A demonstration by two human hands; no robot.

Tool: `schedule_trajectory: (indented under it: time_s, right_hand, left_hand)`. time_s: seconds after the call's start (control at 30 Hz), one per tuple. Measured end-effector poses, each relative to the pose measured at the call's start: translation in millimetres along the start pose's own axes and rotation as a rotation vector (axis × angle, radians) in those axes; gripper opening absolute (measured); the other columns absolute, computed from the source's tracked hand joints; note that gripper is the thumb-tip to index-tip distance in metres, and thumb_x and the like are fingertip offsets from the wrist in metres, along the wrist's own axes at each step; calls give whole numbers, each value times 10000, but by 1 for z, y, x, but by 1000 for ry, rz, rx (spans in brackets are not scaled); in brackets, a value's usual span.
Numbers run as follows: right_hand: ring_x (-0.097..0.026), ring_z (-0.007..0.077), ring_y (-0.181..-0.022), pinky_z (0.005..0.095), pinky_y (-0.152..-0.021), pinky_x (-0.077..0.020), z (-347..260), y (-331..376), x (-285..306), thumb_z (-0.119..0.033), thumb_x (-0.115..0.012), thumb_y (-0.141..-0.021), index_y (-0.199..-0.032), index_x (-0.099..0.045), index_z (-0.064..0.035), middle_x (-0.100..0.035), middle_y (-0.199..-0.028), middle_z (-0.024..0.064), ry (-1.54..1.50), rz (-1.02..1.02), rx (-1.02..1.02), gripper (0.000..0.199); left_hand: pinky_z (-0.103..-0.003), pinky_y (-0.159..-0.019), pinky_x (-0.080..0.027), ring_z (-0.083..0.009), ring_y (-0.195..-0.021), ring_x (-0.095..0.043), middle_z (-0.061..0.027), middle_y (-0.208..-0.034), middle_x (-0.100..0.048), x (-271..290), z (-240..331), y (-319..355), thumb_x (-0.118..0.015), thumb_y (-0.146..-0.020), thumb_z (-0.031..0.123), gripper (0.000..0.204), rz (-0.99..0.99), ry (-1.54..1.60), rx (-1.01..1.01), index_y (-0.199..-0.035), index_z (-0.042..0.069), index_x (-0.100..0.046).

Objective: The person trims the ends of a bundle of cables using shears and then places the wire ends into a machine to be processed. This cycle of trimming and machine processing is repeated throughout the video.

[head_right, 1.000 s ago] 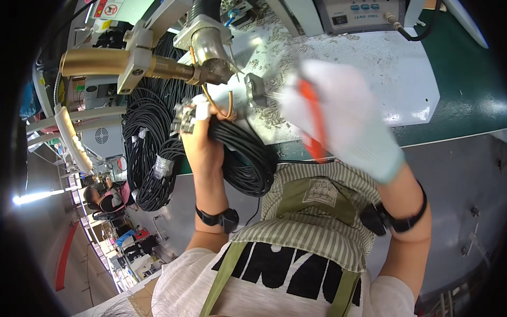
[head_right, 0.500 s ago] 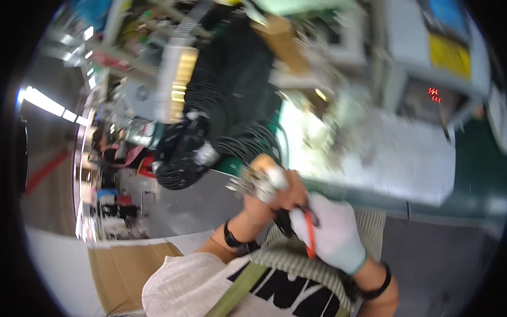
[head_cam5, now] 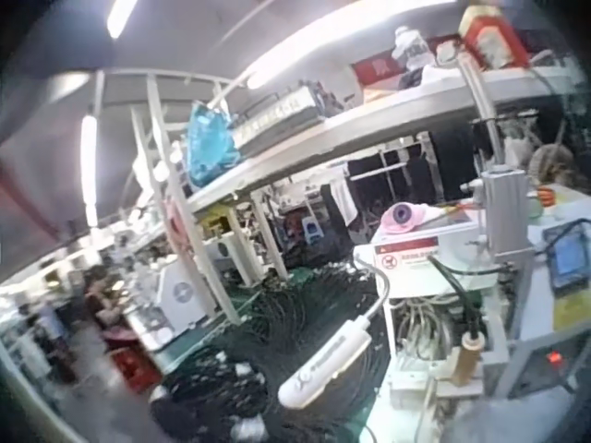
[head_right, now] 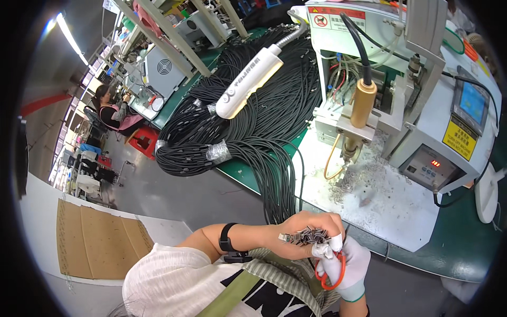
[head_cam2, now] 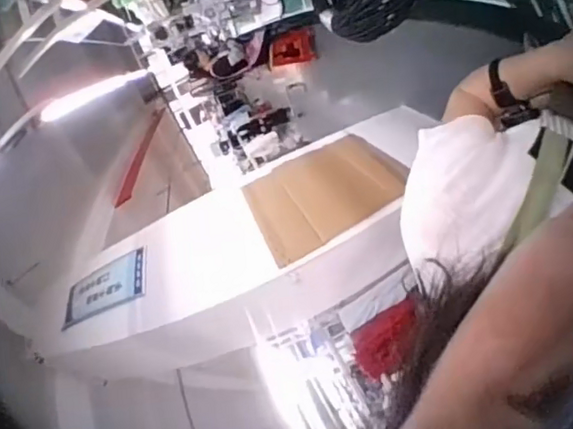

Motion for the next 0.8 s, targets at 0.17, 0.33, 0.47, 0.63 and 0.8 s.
schedule_trajectory:
  time_s: [0.17, 0.33, 0.47, 0.63, 0.8]
  right_hand:
    - [-545, 97, -475, 233, -442, -423, -5, -1, 3, -108, -593, -853, -858, -584, 22, -587, -609, 54, -102, -141, -98, 131]
    - [-519, 101, -432, 233, -397, -392, -7, 2, 7, -96, -551, -857, -872, -582, 32, -572, -586, 55, -80, 242, -78, 132]
    - [-519, 82, -463, 212, -433, -400, -20, 17, 29, -66, -540, -873, -964, -593, 47, -557, -586, 33, 118, 320, -158, 154]
    - [-555, 45, -552, 204, -500, -445, -50, 14, 52, -156, -602, -874, -949, -600, 34, -576, -627, 18, 196, 246, -46, 204]
    - [-560, 49, -548, 212, -484, -445, -54, -9, 49, -189, -618, -862, -892, -600, 32, -587, -627, 26, 100, 126, 74, 224]
  left_hand:
    - [-335, -833, -438, -219, -966, -535, -103, -1061, -557, -6, 12, -10, -633, -816, 18, 273, -50, -411, -260, -1069, 17, -530]
    - [-311, -855, -443, -201, -971, -556, -104, -1083, -567, -6, 0, -15, -597, -820, -30, 306, 234, -586, -24, -1115, 24, -535]
    - [-239, -675, -472, -135, -731, -592, -105, -900, -605, -3, -15, -17, -536, -887, 0, 214, 253, -278, 302, -1101, 9, -542]
    - [-212, -481, -429, -99, -508, -545, -58, -650, -578, 1, -15, -14, -533, -910, 47, 155, 60, -142, 503, -1052, -17, -530]
    - [-202, -524, -447, -64, -560, -557, -27, -688, -580, -6, -18, -12, -550, -905, 44, 139, 12, -177, 563, -1027, -15, -523]
Point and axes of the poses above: each hand's wrist, its own y-axis away from the middle knuckle, its own x-axis out of the back of the hand, z = x × y, the point moved 4 cm from there along -y, towards the middle knuckle
